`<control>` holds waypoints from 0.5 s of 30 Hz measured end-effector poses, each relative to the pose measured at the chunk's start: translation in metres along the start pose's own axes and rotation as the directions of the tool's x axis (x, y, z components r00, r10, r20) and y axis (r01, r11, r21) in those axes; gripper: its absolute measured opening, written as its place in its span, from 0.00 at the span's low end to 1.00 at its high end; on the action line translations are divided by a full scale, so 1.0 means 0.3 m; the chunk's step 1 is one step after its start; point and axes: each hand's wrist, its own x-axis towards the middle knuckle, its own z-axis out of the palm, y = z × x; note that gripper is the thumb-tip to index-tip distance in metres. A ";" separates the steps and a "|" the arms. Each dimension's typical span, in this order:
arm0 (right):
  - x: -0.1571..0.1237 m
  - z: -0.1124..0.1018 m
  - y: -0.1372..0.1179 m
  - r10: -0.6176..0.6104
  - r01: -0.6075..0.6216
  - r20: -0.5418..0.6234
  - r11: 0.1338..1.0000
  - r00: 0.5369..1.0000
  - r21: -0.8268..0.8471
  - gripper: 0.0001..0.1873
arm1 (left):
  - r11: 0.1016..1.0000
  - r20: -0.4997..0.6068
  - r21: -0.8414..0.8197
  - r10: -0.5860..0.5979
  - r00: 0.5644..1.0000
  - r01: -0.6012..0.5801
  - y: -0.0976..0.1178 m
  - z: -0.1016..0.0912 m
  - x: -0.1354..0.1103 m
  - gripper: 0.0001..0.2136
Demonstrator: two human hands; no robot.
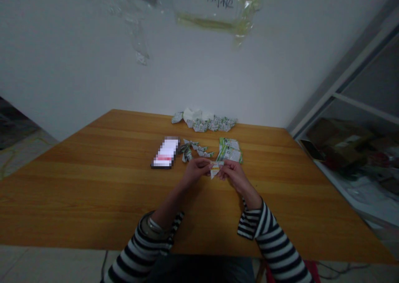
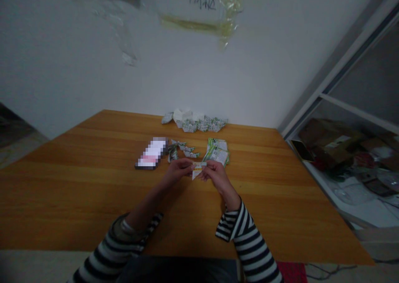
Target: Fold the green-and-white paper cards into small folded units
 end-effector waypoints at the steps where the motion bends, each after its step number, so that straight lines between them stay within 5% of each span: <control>1: -0.002 -0.001 -0.005 -0.010 0.010 0.008 1.000 1.000 0.023 0.11 | 1.000 0.013 -0.016 -0.009 1.000 0.010 0.003 0.000 -0.003 0.18; 6: -0.014 -0.005 -0.031 -0.046 0.043 0.047 0.998 0.998 0.056 0.12 | 0.999 0.044 -0.047 0.022 0.999 -0.020 0.018 -0.015 -0.011 0.14; 12: -0.008 -0.016 -0.024 -0.020 0.027 -0.070 0.994 0.997 0.106 0.12 | 0.998 0.299 -0.057 -0.002 0.954 0.020 0.041 -0.040 -0.017 0.17; 15: -0.005 -0.019 -0.012 0.005 0.008 -0.071 0.982 0.997 0.187 0.12 | 0.999 0.290 -0.037 0.017 0.957 -0.007 0.037 -0.035 -0.015 0.19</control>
